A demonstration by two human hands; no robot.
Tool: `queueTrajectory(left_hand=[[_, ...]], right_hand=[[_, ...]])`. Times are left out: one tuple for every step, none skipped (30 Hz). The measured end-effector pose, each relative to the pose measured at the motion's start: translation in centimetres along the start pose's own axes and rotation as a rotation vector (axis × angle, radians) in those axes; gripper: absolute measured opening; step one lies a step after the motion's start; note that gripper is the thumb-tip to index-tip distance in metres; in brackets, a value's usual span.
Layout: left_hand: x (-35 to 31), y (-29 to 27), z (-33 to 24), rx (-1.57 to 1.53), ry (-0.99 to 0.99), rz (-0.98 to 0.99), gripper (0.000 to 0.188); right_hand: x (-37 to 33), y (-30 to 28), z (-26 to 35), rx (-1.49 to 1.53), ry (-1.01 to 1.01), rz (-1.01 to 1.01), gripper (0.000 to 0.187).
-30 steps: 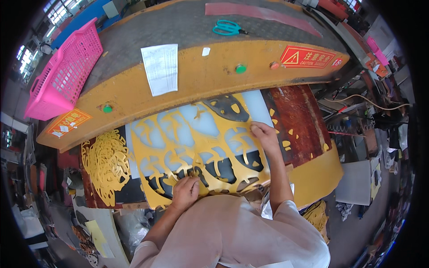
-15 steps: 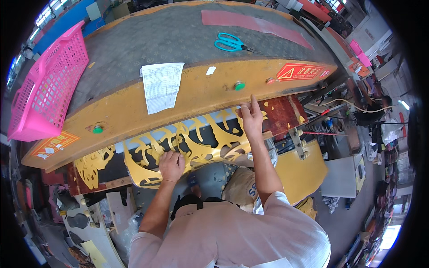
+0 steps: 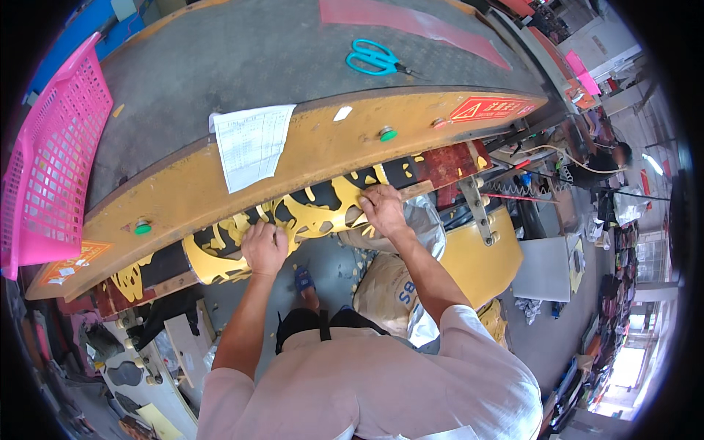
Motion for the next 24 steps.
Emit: queueTrajectory(left_hand=[[0.0, 0.0, 0.1, 0.000, 0.002, -0.004, 0.021], [0.0, 0.0, 0.1, 0.000, -0.010, 0.002, 0.021], [0.1, 0.1, 0.2, 0.000, -0.005, -0.001, 0.021], [0.1, 0.0, 0.1, -0.018, 0.008, -0.014, 0.021], [0.2, 0.1, 0.2, -0.012, -0.009, -0.003, 0.021], [0.1, 0.1, 0.2, -0.022, -0.023, -0.001, 0.021], [0.1, 0.2, 0.2, -0.016, -0.009, -0.013, 0.022], [0.0, 0.2, 0.2, 0.006, -0.037, 0.013, 0.022], [0.0, 0.3, 0.3, 0.008, -0.030, -0.003, 0.022], [-0.1, 0.3, 0.3, 0.010, -0.022, -0.016, 0.022], [-0.2, 0.4, 0.3, 0.013, -0.036, -0.012, 0.022], [-0.5, 0.4, 0.2, 0.010, -0.028, -0.029, 0.022], [-0.7, 0.5, 0.1, 0.006, -0.032, -0.028, 0.022], [-1.1, 0.4, -0.1, 0.001, -0.036, -0.029, 0.022], [-1.5, 0.2, -0.4, -0.004, -0.045, -0.030, 0.021], [-2.1, 0.0, -0.9, -0.007, -0.050, -0.008, 0.021], [-2.7, -0.5, -1.6, -0.017, -0.059, 0.000, 0.020], [-3.4, -1.1, -2.5, -0.031, -0.070, 0.004, 0.019], [-4.3, -1.8, -3.7, -0.051, -0.075, 0.022, 0.017], [-5.2, -2.6, -5.0, -0.060, -0.087, 0.057, 0.015], [-6.1, -3.6, -6.4, -0.053, -0.122, 0.107, 0.013], [-6.9, -4.6, -7.9, -0.064, -0.153, 0.159, 0.010], [-7.6, -5.4, -9.3, -0.091, -0.181, 0.201, 0.010], [-8.1, -5.9, -10.7, -0.133, -0.231, 0.239, 0.009]], right_hand=[[-0.1, 0.5, 0.0, -0.025, 0.005, 0.003, 0.022], [0.0, 0.7, 0.0, -0.040, -0.001, -0.026, 0.020], [0.2, 1.0, 0.1, -0.023, 0.051, 0.033, 0.026], [0.3, 0.9, 0.2, -0.063, 0.062, 0.081, 0.028], [0.6, 0.9, 0.4, -0.069, 0.063, 0.093, 0.028], [0.7, 0.7, 0.5, -0.074, 0.056, 0.102, 0.029], [0.8, 0.6, 0.6, -0.112, 0.064, 0.126, 0.030], [0.7, 0.4, 0.7, -0.106, 0.053, 0.100, 0.031], [0.7, 0.3, 0.8, -0.111, 0.053, 0.134, 0.031], [0.6, 0.2, 0.8, -0.112, 0.047, 0.140, 0.032], [0.5, 0.1, 0.8, -0.105, 0.042, 0.154, 0.034], [0.3, 0.1, 0.8, -0.112, 0.044, 0.166, 0.034], [-0.1, 0.1, 0.8, -0.123, 0.048, 0.176, 0.035], [-0.4, 0.1, 0.8, -0.129, 0.030, 0.160, 0.035], [-1.0, -0.1, 0.8, -0.129, 0.035, 0.165, 0.035], [-1.7, -0.3, 0.8, -0.114, 0.040, 0.181, 0.034], [-2.7, -0.7, 0.8, -0.093, 0.030, 0.169, 0.033], [-3.8, -1.3, 0.8, -0.073, 0.017, 0.154, 0.032], [-5.1, -1.9, 0.7, -0.053, 0.014, 0.173, 0.033], [-6.4, -2.7, 0.6, -0.018, 0.025, 0.202, 0.032], [-7.8, -3.5, 0.5, 0.019, 0.038, 0.229, 0.031], [-8.9, -4.3, 0.2, 0.042, 0.060, 0.275, 0.031], [-9.7, -5.2, -0.1, 0.172, 0.104, 0.305, 0.026], [-10.1, -6.0, -0.5, 0.270, 0.171, 0.366, 0.022]])
Point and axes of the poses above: each hand's wrist, its own x-axis towards the middle knuckle, its own y-axis out of the palm, z = x × y, the point moved 1 cm from there along x, towards the middle knuckle, and after that the axes turned 12 degrees about -x, right-handed, at the moved point
